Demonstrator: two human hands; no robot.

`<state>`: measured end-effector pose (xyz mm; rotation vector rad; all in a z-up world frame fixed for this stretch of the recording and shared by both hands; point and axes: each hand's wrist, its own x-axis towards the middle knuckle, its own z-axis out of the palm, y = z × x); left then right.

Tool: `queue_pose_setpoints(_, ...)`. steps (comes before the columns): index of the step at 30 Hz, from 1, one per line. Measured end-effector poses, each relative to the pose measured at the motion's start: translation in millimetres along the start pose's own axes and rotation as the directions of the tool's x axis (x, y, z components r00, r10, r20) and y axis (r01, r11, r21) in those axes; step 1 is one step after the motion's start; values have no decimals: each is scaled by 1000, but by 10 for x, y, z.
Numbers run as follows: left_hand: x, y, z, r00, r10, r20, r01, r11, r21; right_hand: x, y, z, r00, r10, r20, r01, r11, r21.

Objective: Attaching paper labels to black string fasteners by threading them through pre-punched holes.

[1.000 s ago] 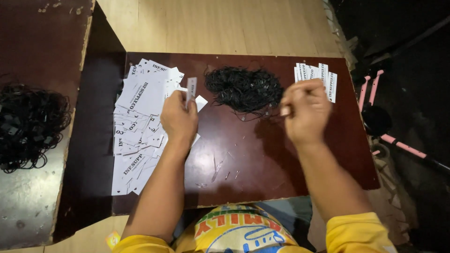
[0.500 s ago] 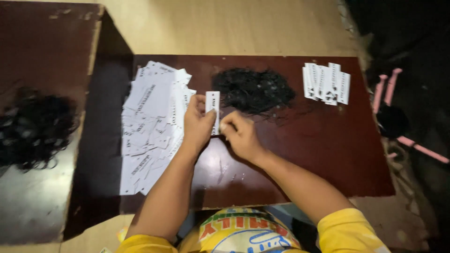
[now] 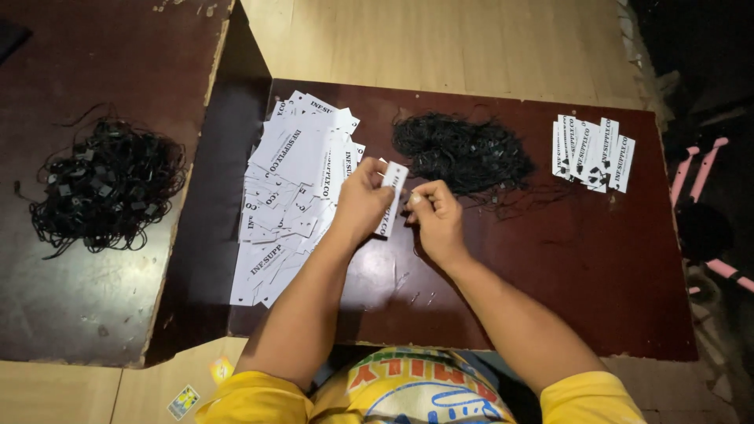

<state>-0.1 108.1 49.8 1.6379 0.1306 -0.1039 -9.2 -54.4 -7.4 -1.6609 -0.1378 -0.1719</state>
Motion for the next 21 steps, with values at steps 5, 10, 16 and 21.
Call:
queue_pose_setpoints(5,-59,51,60,993,-1,121,-9,997,78,59,160,-63,999,38,5,-38,999,30)
queue_pose_setpoints(10,62,-132,-11,996,-18,89,2,983,183,63,142,-76,997,66,28,-68,996,64)
queue_pose_setpoints(16,127,-150,-119,982,-23,-190,54,985,163,31,122,-72,997,58,51,-61,996,59)
queue_pose_setpoints(21,-25,59,-40,997,-65,-37,68,993,93,47,252,-102,997,33,63,-34,999,17)
